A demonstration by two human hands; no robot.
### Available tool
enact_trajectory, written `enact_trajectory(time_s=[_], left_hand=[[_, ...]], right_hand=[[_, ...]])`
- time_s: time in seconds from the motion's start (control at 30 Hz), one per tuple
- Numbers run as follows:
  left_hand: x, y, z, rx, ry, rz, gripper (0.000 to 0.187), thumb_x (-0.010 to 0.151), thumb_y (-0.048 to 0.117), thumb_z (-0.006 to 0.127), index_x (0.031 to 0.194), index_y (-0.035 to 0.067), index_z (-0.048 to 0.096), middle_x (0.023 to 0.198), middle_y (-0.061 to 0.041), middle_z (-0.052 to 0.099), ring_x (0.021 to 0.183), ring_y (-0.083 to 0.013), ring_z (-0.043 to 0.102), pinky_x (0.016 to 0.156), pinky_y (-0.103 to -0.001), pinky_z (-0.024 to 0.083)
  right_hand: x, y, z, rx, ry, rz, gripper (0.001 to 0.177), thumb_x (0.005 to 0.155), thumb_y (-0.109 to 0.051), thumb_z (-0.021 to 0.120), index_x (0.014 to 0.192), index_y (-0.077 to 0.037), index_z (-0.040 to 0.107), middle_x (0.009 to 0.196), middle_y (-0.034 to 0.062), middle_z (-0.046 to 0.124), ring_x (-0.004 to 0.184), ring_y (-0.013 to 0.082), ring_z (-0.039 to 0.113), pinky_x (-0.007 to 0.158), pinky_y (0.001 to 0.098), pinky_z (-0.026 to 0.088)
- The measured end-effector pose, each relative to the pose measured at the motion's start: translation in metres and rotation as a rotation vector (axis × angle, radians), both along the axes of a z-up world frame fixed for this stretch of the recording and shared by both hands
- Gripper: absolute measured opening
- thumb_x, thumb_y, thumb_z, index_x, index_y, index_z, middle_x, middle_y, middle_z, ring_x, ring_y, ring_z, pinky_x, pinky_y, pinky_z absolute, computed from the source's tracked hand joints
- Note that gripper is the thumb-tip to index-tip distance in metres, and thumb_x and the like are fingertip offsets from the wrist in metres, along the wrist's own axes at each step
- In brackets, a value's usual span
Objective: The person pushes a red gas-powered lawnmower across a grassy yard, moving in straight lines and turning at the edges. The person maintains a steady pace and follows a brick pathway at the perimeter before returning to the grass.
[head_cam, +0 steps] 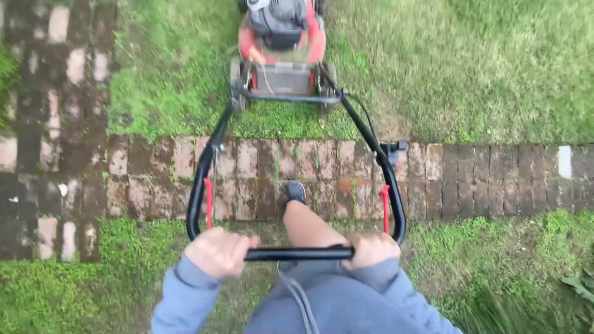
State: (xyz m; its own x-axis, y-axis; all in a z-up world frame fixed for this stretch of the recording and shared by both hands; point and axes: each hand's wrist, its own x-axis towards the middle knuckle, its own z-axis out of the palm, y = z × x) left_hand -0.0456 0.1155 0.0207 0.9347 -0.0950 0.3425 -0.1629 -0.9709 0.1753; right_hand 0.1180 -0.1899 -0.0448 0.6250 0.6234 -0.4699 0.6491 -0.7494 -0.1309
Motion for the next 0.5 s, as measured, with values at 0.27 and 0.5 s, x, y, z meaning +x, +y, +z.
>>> enact_trajectory(time_s=[0.27, 0.5], left_hand=[[0.073, 0.098, -0.05, 0.002, 0.124, 0.077, 0.031, 0.097, 0.025, 0.058, 0.067, 0.021, 0.051, 0.047, 0.004, 0.046, 0.035, -0.0159, 0.038, 0.04, -0.035, 0.041], [0.138, 0.179, -0.074, 0.051, 0.183, 0.141, 0.025, 0.096, 0.031, 0.056, 0.075, 0.017, 0.057, 0.052, -0.002, 0.048, 0.041, -0.026, 0.042, 0.044, -0.041, 0.041]], right_hand=[[0.08, 0.087, -0.059, -0.199, 0.163, 0.103, 0.038, 0.066, -0.057, 0.071, 0.085, -0.024, 0.073, 0.077, -0.0007, 0.072, 0.073, 0.0251, 0.072, 0.079, 0.0396, 0.058], [0.139, 0.164, -0.089, -0.05, 0.125, 0.113, 0.028, 0.064, -0.044, 0.066, 0.076, -0.019, 0.07, 0.069, 0.0028, 0.072, 0.066, 0.0265, 0.07, 0.077, 0.0413, 0.053]])
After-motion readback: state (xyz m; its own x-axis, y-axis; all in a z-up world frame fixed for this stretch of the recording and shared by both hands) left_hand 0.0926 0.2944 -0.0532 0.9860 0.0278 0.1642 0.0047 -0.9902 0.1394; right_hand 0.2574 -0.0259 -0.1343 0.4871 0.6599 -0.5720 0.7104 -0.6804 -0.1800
